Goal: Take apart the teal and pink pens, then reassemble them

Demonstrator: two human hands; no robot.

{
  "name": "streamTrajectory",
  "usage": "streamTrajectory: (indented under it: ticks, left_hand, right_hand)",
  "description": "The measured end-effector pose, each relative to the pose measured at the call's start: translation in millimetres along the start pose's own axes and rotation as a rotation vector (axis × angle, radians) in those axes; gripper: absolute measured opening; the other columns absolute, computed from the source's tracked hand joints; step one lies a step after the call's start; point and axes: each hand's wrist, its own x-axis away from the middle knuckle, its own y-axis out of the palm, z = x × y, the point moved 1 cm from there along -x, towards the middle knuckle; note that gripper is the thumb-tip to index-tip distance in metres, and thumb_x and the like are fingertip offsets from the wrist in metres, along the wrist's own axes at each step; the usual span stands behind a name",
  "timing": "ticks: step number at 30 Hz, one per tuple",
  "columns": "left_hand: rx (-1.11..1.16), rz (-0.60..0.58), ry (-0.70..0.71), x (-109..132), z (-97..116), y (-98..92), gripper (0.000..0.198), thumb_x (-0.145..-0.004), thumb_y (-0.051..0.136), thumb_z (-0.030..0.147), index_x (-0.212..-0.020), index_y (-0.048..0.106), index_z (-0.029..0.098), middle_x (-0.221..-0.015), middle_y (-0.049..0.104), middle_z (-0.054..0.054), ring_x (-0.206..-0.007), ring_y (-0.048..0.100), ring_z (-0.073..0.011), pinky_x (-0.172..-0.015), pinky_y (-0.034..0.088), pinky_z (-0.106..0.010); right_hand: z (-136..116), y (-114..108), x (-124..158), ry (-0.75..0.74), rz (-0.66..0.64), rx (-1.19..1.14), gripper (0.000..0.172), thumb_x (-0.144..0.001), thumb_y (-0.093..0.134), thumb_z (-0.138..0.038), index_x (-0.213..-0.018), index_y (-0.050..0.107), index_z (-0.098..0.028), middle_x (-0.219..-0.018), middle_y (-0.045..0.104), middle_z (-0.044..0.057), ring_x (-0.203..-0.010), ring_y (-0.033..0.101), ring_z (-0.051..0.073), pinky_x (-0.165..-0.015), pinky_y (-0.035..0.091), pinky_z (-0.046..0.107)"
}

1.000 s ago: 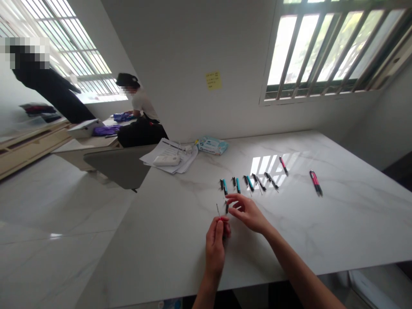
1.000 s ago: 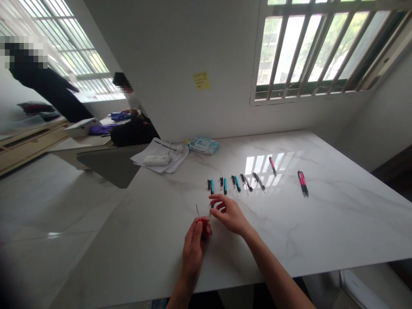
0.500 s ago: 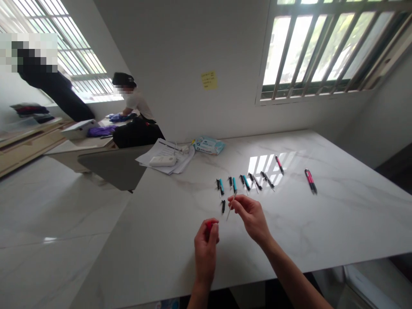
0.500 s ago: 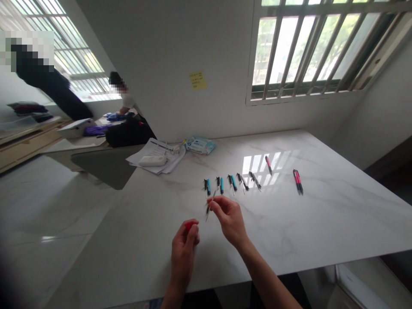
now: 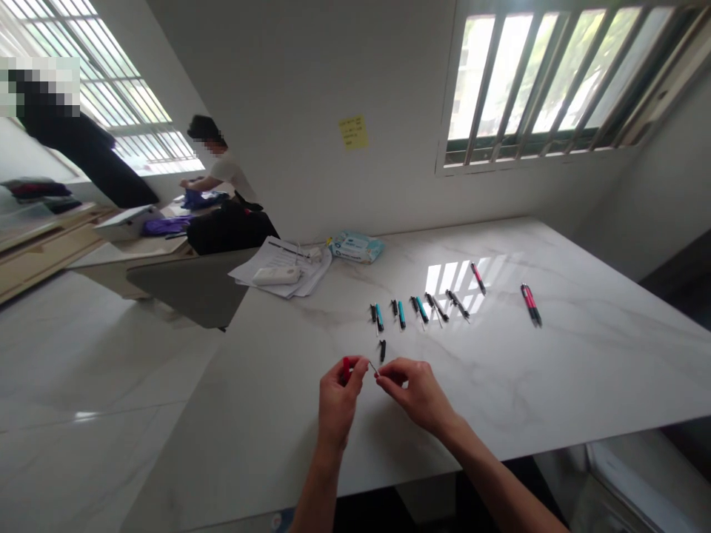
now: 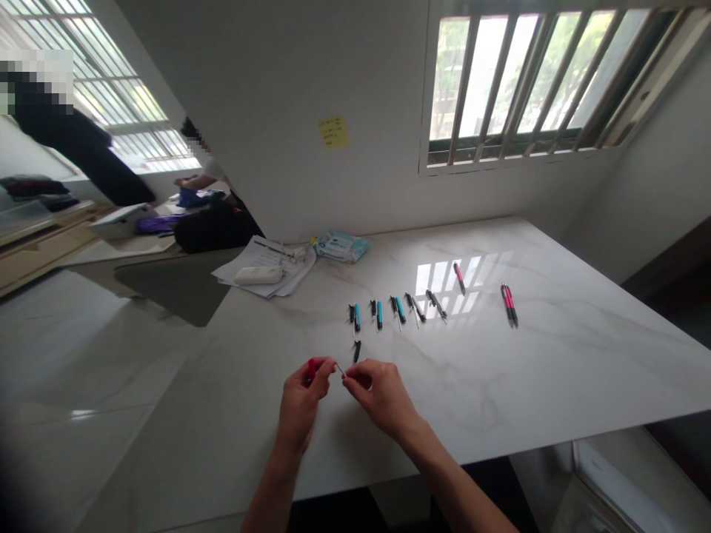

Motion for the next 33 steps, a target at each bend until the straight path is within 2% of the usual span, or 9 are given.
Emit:
streamTrajectory:
  ticks: [3,7,11,17,20,24,28,30,33]
  left_hand:
    - [-0.010,-0.045,-0.017,-1,-1,3.9,0.043,-0.076,0.081,0.055,-0.091,0.076,0.015,-0.071,0.064,0.000,-0.058,0.044,-0.0097,-0.053,0.036,-0.021]
    - [-0.018,0.007,-0.037,-5,-5,4.2,0.048,-0.071,0.084,0.057,-0.088,0.076,0.013,-0.067,0.063,0.000,-0.056,0.044,-0.0097,-0.052,0.036,-0.022]
    - [0.022,0.072,-0.040,-18,-4,0.0,0.051,-0.070,0.084,0.058,-0.092,0.075,0.013,-0.073,0.065,-0.001,-0.053,0.039,-0.0068,-0.049,0.032,-0.020]
    - [0.004,0.046,-0.010,-40,1,-9.2,0.054,-0.069,0.081,0.063,-0.091,0.074,0.013,-0.076,0.067,-0.003,-0.050,0.038,-0.0059,-0.046,0.029,-0.020]
    - [-0.154,0.063,0.010,-52,1,-19.5,0.050,-0.071,0.078,0.062,-0.085,0.074,0.014,-0.071,0.066,-0.002,-0.050,0.041,-0.0086,-0.047,0.030,-0.022]
    - [-0.501,-0.087,0.087,-62,1,-16.6,0.034,-0.078,0.072,0.051,-0.071,0.075,0.018,-0.067,0.069,-0.004,-0.062,0.057,-0.0172,-0.061,0.041,-0.027]
    - [-0.756,-0.134,0.138,-64,5,1.6,0.024,-0.082,0.070,0.043,-0.078,0.081,0.022,-0.080,0.078,-0.008,-0.074,0.067,-0.0240,-0.069,0.042,-0.031]
    - [-0.796,-0.146,0.130,-64,6,6.0,0.023,-0.084,0.069,0.042,-0.086,0.082,0.024,-0.088,0.080,-0.009,-0.082,0.070,-0.0264,-0.073,0.044,-0.033]
    - [-0.772,-0.143,0.098,-63,5,2.0,0.023,-0.085,0.070,0.041,-0.094,0.083,0.025,-0.096,0.081,-0.009,-0.088,0.072,-0.0277,-0.079,0.048,-0.034]
  right_hand:
    - [1,0,-2,0.035,-0.010,-0.019,0.014,-0.090,0.070,-0.030,-0.093,0.081,-0.021,-0.084,0.079,0.003,-0.074,0.071,0.018,-0.073,0.055,0.027]
    - [4,0,-3,0.062,-0.036,-0.013,0.014,-0.090,0.070,-0.031,-0.091,0.081,-0.021,-0.083,0.078,0.002,-0.074,0.071,0.018,-0.070,0.053,0.026]
    - [11,-5,-5,0.078,-0.013,0.065,0.013,-0.089,0.070,-0.029,-0.094,0.079,-0.022,-0.076,0.075,0.000,-0.069,0.066,0.016,-0.067,0.049,0.026]
    - [13,-10,-1,0.039,-0.067,0.046,0.013,-0.090,0.067,-0.029,-0.095,0.076,-0.022,-0.074,0.072,-0.001,-0.067,0.063,0.015,-0.066,0.048,0.025]
    - [13,-14,4,0.069,-0.041,0.047,0.013,-0.090,0.066,-0.030,-0.095,0.075,-0.023,-0.072,0.070,-0.001,-0.066,0.063,0.015,-0.064,0.048,0.025]
    - [19,-20,6,0.108,0.064,0.106,0.018,-0.091,0.063,-0.028,-0.105,0.072,-0.023,-0.071,0.070,-0.001,-0.064,0.064,0.016,-0.064,0.048,0.026]
    - [27,-19,0,0.112,0.121,0.271,0.022,-0.091,0.061,-0.025,-0.111,0.071,-0.023,-0.075,0.073,0.000,-0.069,0.068,0.020,-0.069,0.049,0.030]
    - [30,-16,-3,0.105,0.099,0.333,0.023,-0.092,0.060,-0.026,-0.112,0.071,-0.023,-0.077,0.074,0.002,-0.074,0.070,0.022,-0.072,0.050,0.031]
    - [35,-14,-3,0.095,0.100,0.365,0.023,-0.095,0.058,-0.025,-0.111,0.074,-0.023,-0.084,0.076,0.005,-0.081,0.072,0.024,-0.078,0.051,0.033]
